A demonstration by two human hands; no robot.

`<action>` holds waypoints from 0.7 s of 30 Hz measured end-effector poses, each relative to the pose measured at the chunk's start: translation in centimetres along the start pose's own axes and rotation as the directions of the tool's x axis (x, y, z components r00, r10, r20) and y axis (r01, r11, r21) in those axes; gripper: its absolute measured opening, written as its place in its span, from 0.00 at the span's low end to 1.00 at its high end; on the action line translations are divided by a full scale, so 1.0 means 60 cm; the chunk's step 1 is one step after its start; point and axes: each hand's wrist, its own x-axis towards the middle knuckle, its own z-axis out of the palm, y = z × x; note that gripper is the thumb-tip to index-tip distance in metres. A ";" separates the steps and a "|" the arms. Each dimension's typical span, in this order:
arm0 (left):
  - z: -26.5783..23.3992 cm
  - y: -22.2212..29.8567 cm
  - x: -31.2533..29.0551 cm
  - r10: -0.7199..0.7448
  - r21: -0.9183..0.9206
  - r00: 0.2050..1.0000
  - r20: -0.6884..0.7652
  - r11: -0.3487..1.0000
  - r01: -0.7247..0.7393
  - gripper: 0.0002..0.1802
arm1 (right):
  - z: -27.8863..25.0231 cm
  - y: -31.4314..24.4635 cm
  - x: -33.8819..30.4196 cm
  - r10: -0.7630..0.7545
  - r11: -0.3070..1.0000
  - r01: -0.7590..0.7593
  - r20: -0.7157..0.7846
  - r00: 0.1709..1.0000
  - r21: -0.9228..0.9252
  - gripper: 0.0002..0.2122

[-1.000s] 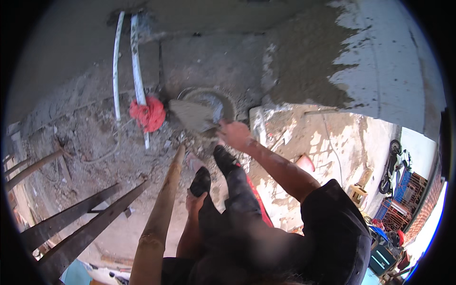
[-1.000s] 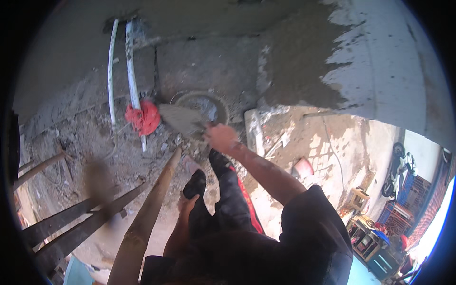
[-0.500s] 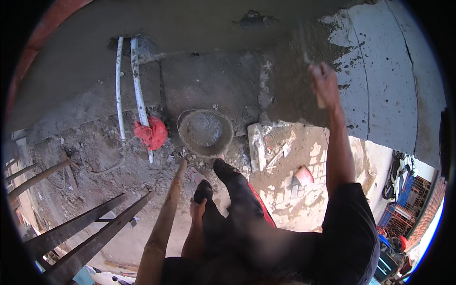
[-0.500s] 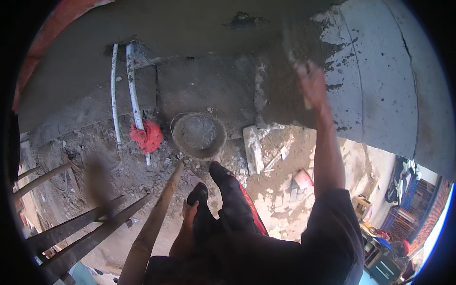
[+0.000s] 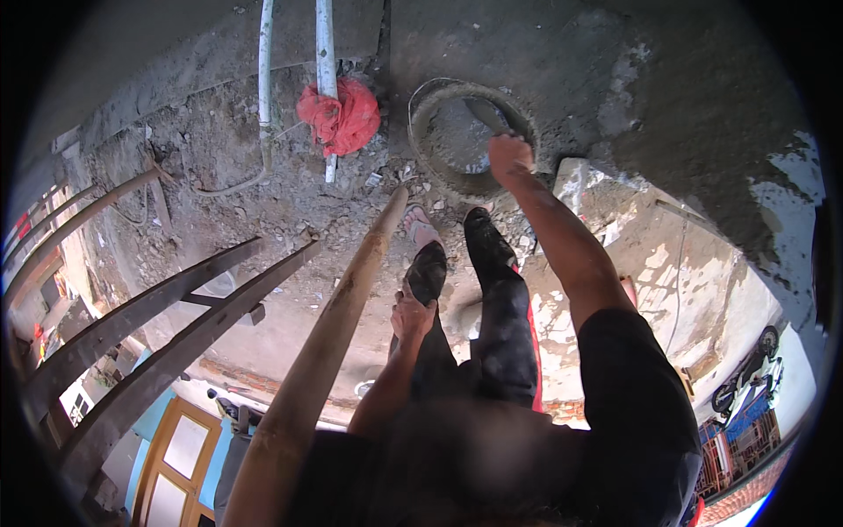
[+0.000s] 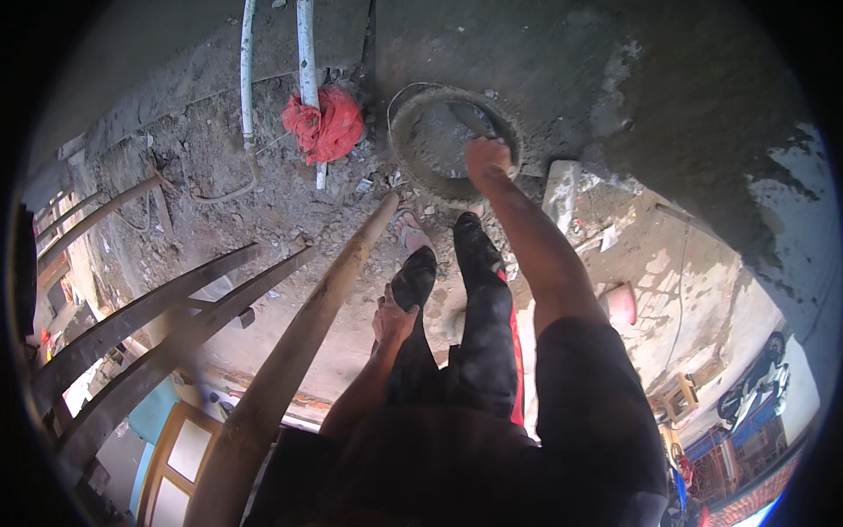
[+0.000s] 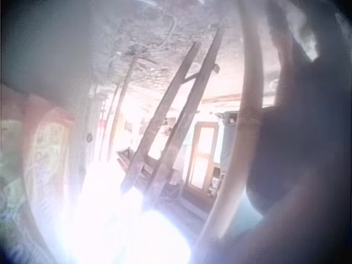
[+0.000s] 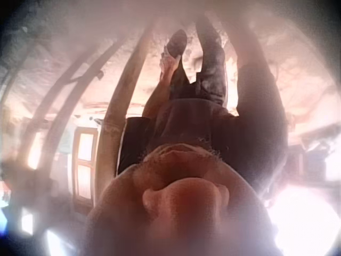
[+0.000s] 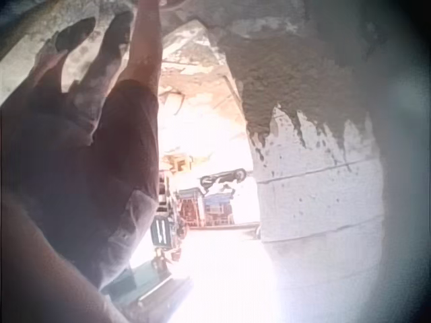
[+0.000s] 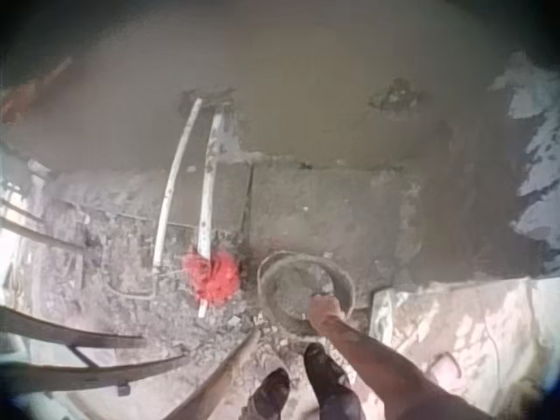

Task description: The person mixes mortar in a bucket by hand using a trowel, periodically adding small amounts of dry material and scraping the sides of the bucket.

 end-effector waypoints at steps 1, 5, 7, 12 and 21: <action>0.000 -0.015 -0.009 -0.017 -0.032 1.000 -0.004 0.999 0.017 0.52 | 0.011 -0.024 -0.009 -0.018 1.000 0.018 0.014 1.000 0.009 0.11; 0.005 -0.040 -0.004 -0.040 -0.051 0.999 0.006 0.998 0.040 0.53 | 0.035 -0.022 -0.076 -0.210 0.957 0.221 -0.078 0.975 0.185 0.12; 0.004 -0.044 -0.009 -0.054 -0.048 0.999 0.004 0.997 0.054 0.52 | 0.047 -0.002 -0.077 0.070 0.970 -0.053 -0.064 0.995 0.237 0.12; -0.005 -0.050 -0.005 0.034 -0.026 0.999 -0.042 0.999 -0.035 0.49 | 0.126 -0.071 -0.018 0.117 0.933 -0.138 0.083 0.990 0.332 0.12; -0.007 -0.079 0.005 0.050 -0.004 0.998 -0.027 0.999 -0.050 0.52 | 0.127 -0.076 -0.129 0.082 0.656 0.043 -0.128 0.988 0.754 0.20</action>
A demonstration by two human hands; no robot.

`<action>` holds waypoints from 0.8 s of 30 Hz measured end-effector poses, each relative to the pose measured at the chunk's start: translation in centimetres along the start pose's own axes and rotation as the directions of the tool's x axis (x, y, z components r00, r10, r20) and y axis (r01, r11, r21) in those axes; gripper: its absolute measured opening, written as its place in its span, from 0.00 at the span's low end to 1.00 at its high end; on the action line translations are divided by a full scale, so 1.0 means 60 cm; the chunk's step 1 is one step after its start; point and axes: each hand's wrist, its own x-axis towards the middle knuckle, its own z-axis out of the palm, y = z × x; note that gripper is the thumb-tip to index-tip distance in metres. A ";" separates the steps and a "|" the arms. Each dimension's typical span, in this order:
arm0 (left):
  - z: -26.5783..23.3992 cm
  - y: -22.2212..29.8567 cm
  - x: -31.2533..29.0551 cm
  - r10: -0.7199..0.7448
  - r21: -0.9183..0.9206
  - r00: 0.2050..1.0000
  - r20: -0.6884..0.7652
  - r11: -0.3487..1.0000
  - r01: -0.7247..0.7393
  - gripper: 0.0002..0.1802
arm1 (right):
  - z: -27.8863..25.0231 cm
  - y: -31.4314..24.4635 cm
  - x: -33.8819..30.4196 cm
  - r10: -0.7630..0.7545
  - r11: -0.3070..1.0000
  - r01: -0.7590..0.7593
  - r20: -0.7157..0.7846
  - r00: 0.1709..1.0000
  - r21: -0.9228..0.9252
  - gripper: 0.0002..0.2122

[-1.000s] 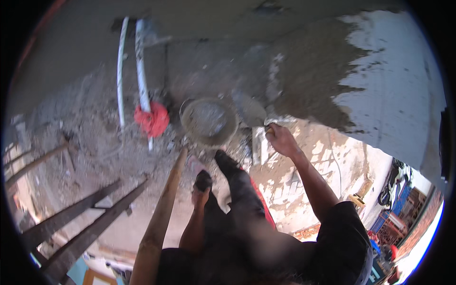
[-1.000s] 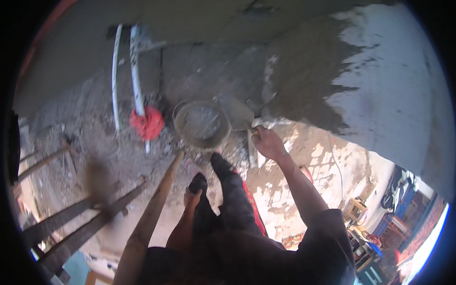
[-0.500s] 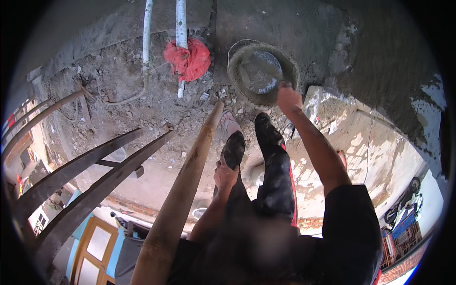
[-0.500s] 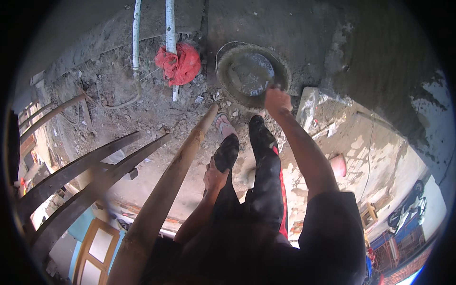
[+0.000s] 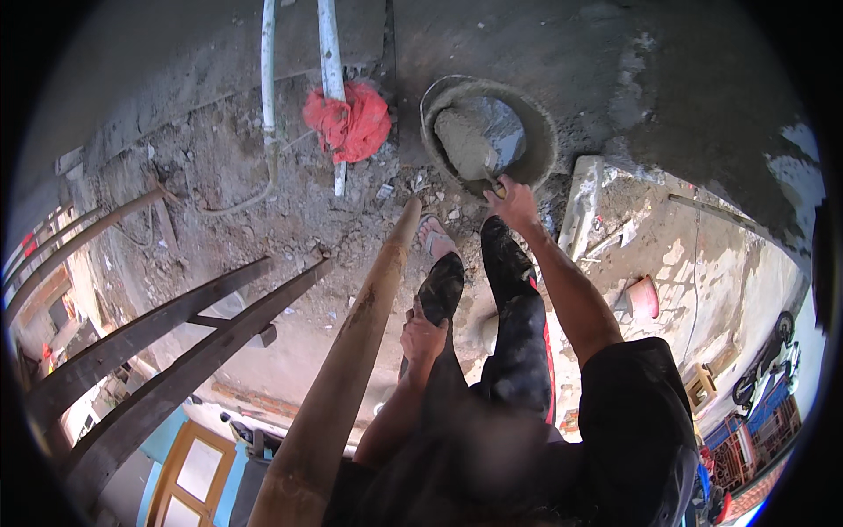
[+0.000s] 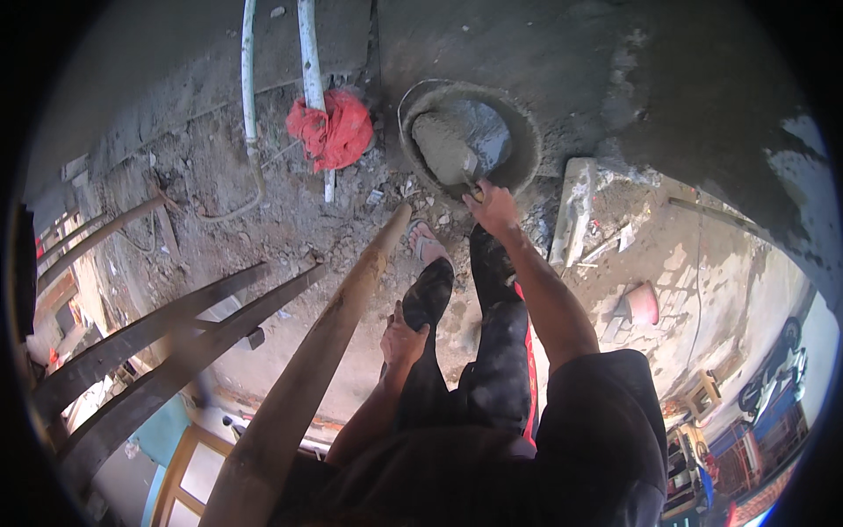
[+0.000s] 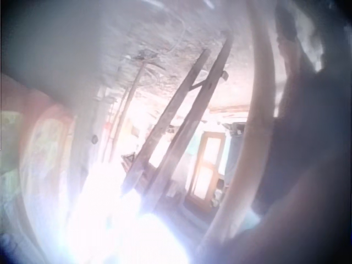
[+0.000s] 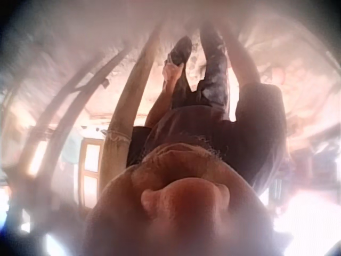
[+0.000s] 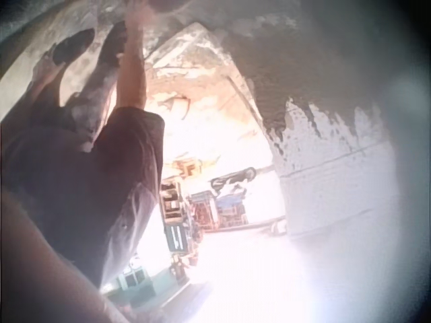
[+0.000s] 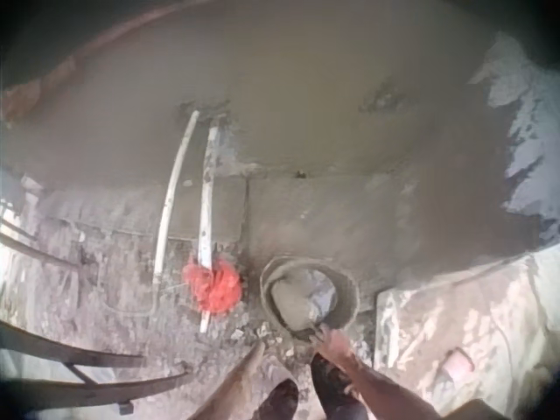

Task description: The person mixes mortar in a bucket by hand using a trowel, periodically adding small amounts of dry material and scraping the sides of the bucket.

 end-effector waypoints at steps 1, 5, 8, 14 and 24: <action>0.000 0.001 0.004 0.001 -0.002 1.000 0.017 1.000 -0.001 0.53 | -0.018 -0.004 -0.009 0.009 0.997 -0.009 0.004 1.000 -0.073 0.22; 0.013 -0.026 0.022 0.066 -0.060 0.998 0.007 0.996 -0.065 0.56 | -0.103 -0.028 -0.032 -0.039 0.983 0.042 0.020 0.999 -0.178 0.23; 0.068 -0.104 0.063 0.205 -0.184 0.978 -0.038 0.961 -0.208 0.60 | -0.206 -0.130 -0.080 -0.139 0.959 0.156 0.085 0.987 -0.238 0.21; 0.032 -0.115 0.060 0.158 -0.438 0.986 -0.058 0.883 -0.167 0.55 | -0.513 -0.350 -0.207 -0.476 0.875 0.472 -0.018 0.879 -0.102 0.19; -0.031 -0.093 -0.027 0.080 -0.775 0.978 0.192 0.624 0.101 0.50 | -1.156 -0.179 -0.140 0.015 0.981 0.132 -0.740 0.672 0.139 0.16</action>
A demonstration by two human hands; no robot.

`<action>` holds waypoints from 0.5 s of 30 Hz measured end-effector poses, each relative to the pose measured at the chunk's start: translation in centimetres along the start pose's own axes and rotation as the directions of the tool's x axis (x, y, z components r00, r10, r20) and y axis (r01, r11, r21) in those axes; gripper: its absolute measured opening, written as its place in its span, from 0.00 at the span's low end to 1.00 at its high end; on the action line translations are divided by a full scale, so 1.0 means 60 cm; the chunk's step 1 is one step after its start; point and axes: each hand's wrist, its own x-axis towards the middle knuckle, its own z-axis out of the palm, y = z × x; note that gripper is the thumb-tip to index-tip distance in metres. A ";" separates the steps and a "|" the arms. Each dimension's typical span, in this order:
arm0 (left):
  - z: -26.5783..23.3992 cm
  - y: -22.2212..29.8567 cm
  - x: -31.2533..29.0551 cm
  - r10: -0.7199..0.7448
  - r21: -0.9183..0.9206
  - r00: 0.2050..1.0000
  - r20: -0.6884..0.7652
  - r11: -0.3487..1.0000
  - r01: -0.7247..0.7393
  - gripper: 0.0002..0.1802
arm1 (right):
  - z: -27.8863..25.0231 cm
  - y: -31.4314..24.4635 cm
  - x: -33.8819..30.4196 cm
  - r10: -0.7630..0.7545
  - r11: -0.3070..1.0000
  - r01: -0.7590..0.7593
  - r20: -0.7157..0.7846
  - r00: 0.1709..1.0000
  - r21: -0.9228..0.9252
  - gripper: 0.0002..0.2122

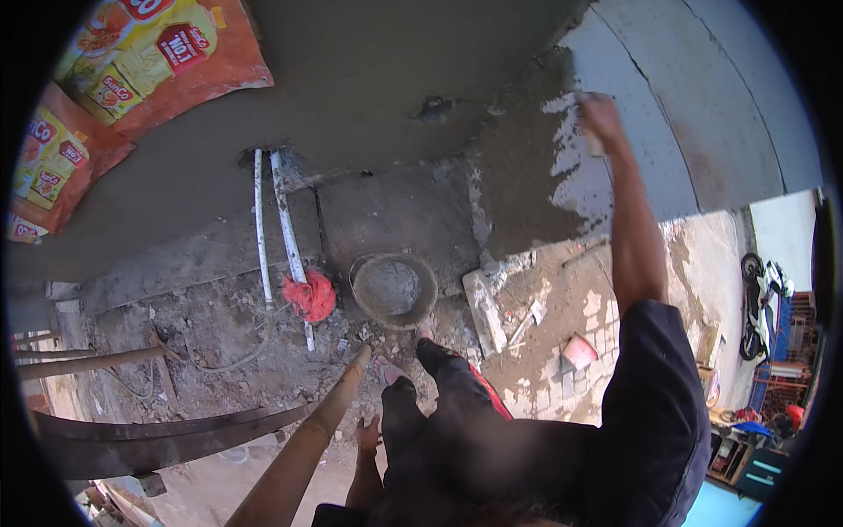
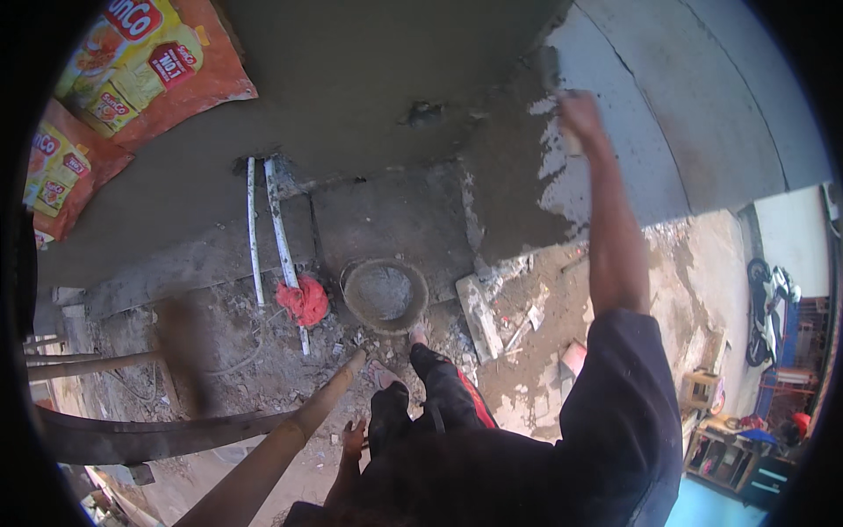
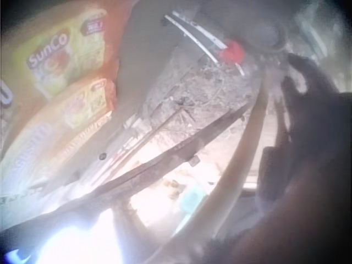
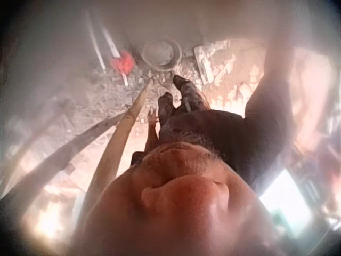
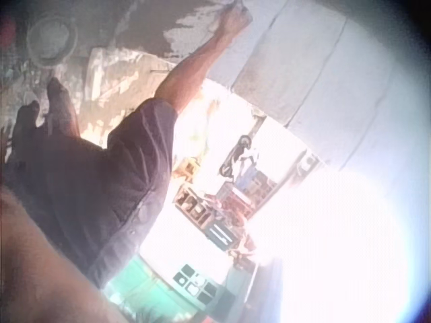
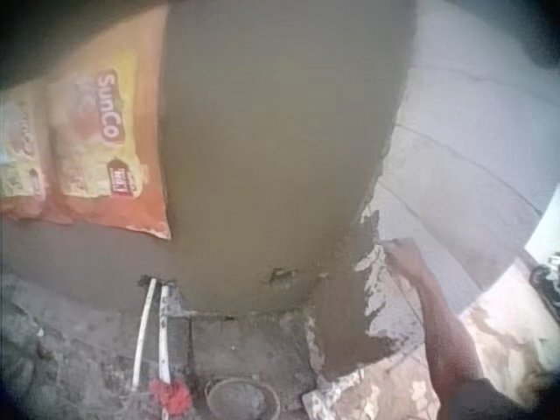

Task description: The person mixes mortar in a bucket by hand using a trowel, periodically adding small amounts of dry material and scraping the sides of the bucket.

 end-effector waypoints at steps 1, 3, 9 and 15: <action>-0.022 -0.008 -0.012 -0.009 -0.009 0.999 -0.051 1.000 0.009 0.50 | -0.013 -0.059 -0.021 -0.035 0.999 0.034 0.035 0.999 0.041 0.16; -0.028 -0.018 -0.021 -0.049 -0.059 0.992 -0.114 0.997 0.043 0.50 | -0.002 -0.095 -0.086 -0.052 0.999 0.052 0.095 0.994 0.006 0.16; 0.046 -0.010 0.045 0.032 0.243 0.992 -0.123 0.970 -0.001 0.53 | 0.224 0.065 -0.386 -0.070 0.912 0.242 0.454 0.888 -0.332 0.17; 0.085 0.048 -0.003 -0.005 0.782 0.983 -0.182 0.606 0.147 0.64 | 0.604 0.269 -0.659 0.113 0.750 0.496 0.823 0.556 -0.438 0.14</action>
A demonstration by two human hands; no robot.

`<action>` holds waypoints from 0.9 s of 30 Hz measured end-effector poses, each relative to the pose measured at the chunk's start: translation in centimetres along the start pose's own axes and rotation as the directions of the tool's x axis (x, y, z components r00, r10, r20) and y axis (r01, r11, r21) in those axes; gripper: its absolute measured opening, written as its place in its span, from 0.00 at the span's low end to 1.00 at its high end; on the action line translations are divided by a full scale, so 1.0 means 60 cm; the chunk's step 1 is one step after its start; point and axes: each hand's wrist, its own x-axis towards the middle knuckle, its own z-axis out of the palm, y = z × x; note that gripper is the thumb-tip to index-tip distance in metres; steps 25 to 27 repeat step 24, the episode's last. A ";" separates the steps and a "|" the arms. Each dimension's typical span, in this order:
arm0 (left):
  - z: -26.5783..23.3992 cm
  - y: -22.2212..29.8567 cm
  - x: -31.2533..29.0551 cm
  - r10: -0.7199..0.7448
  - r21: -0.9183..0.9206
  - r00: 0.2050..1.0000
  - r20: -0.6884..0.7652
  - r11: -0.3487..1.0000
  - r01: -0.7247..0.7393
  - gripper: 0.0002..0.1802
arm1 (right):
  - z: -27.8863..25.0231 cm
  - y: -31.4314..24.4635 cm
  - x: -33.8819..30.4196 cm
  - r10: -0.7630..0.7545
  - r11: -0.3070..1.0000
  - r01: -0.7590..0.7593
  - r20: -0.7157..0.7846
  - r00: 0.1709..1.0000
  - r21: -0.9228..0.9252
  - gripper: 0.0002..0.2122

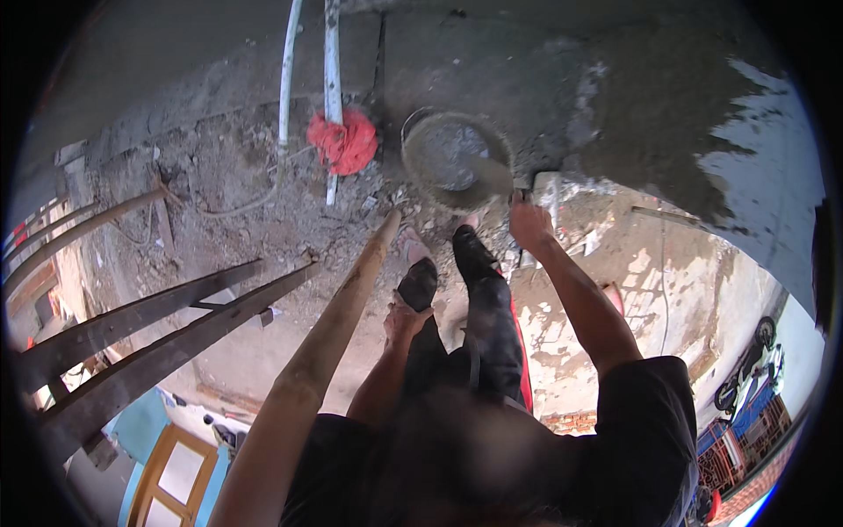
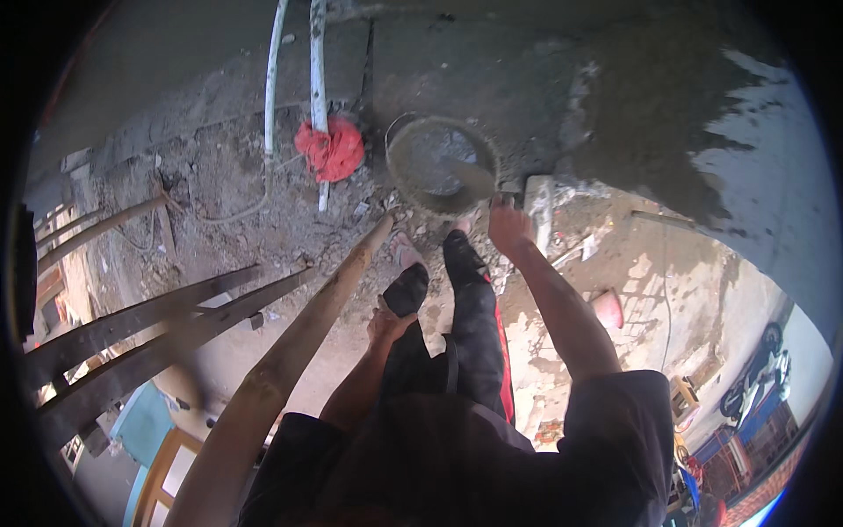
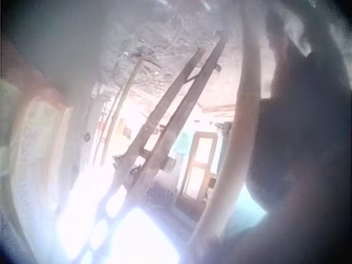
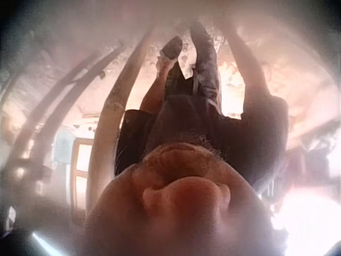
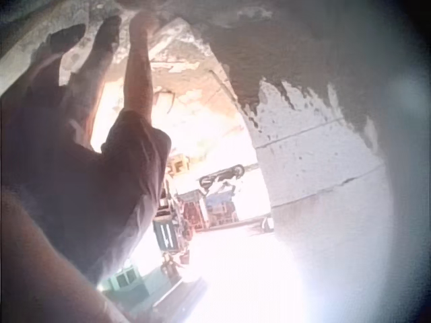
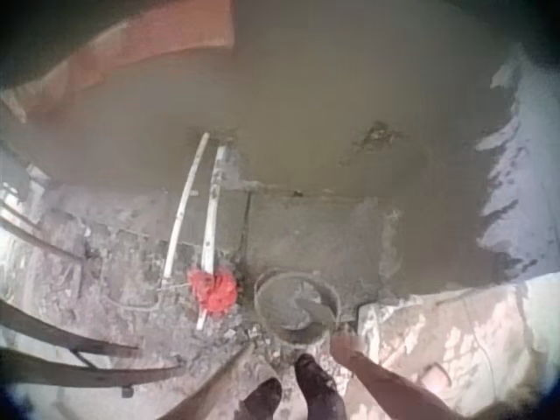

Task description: The person mixes mortar in a bucket by hand using a trowel, periodically adding small amounts of dry material and scraping the sides of the bucket.

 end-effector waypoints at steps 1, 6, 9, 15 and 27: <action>0.007 0.018 0.013 0.016 0.029 0.999 0.030 0.999 -0.017 0.64 | 0.059 0.019 0.034 0.085 0.995 -0.087 -0.043 0.995 -0.050 0.14; 0.002 0.033 0.022 0.035 0.026 0.994 -0.100 0.999 -0.032 0.57 | 0.180 -0.051 0.230 0.249 0.958 -0.250 0.030 0.968 0.143 0.12; 0.010 0.025 0.027 0.051 0.039 0.989 -0.138 0.998 -0.046 0.54 | 0.227 -0.086 0.243 0.148 0.958 -0.176 0.135 0.980 0.227 0.12; 0.018 0.000 0.050 0.094 0.010 0.991 -0.098 0.996 -0.093 0.54 | 0.218 -0.044 0.134 0.028 0.874 -0.008 -0.035 0.999 0.485 0.19; 0.071 -0.124 0.166 0.349 -0.280 0.929 -0.124 0.886 -0.370 0.57 | -0.098 -0.074 -0.006 -0.055 0.966 0.091 -0.153 0.987 0.243 0.24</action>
